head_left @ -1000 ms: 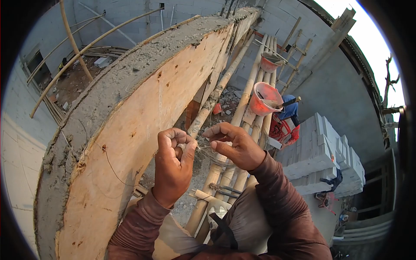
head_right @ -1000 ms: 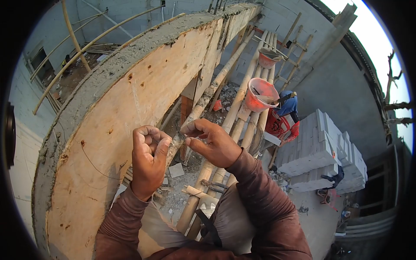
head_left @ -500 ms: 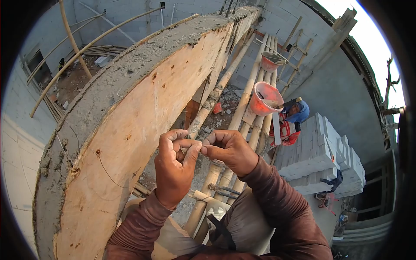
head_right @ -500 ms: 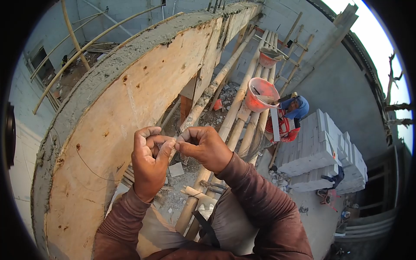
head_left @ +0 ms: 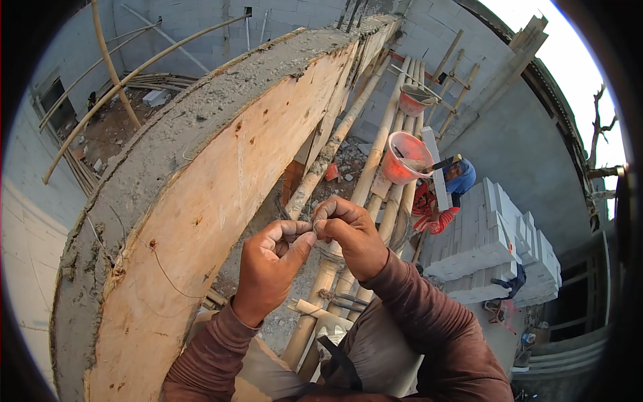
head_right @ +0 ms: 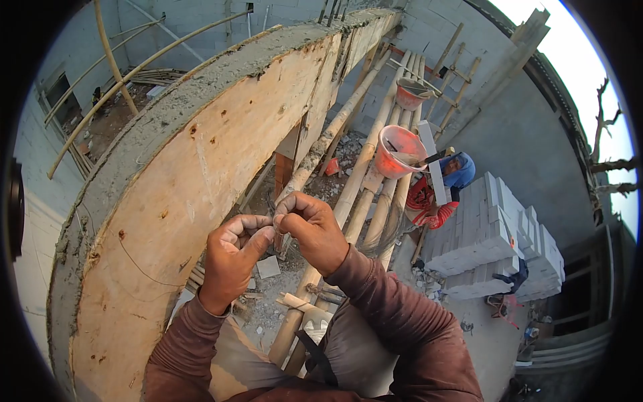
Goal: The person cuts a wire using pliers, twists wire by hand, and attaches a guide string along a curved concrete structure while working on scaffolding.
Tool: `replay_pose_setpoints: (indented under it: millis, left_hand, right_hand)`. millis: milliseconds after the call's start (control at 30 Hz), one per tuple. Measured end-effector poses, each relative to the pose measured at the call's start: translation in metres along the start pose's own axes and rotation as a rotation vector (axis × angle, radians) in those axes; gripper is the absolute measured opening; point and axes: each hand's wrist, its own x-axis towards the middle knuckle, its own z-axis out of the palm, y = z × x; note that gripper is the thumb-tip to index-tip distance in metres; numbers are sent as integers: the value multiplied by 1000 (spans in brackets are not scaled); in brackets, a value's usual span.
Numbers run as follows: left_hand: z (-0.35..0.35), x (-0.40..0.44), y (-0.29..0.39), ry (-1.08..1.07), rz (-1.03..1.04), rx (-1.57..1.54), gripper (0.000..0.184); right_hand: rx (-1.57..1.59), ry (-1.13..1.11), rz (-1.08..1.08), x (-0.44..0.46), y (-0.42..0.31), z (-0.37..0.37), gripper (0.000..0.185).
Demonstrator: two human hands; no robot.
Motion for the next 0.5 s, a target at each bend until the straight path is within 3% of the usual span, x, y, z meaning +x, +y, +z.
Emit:
replay_pose_setpoints:
  millis: [233,333,433,500]
  left_hand:
    - [-7,-2,15,-14,16,147,13]
    - [-8,-3,18,10,39,235,13]
    - [-9,-3,17,-7,78,299,14]
    - [-6,-2,12,9,97,301,14]
  right_hand:
    - [-140,-129,5,5,2,-9,7]
    - [-183,-31,-55,2,-10,-3,14]
    - [-619,-104,-154,-1,-26,-5,18]
    - [-764,-157,-336,4,-18,-12,19]
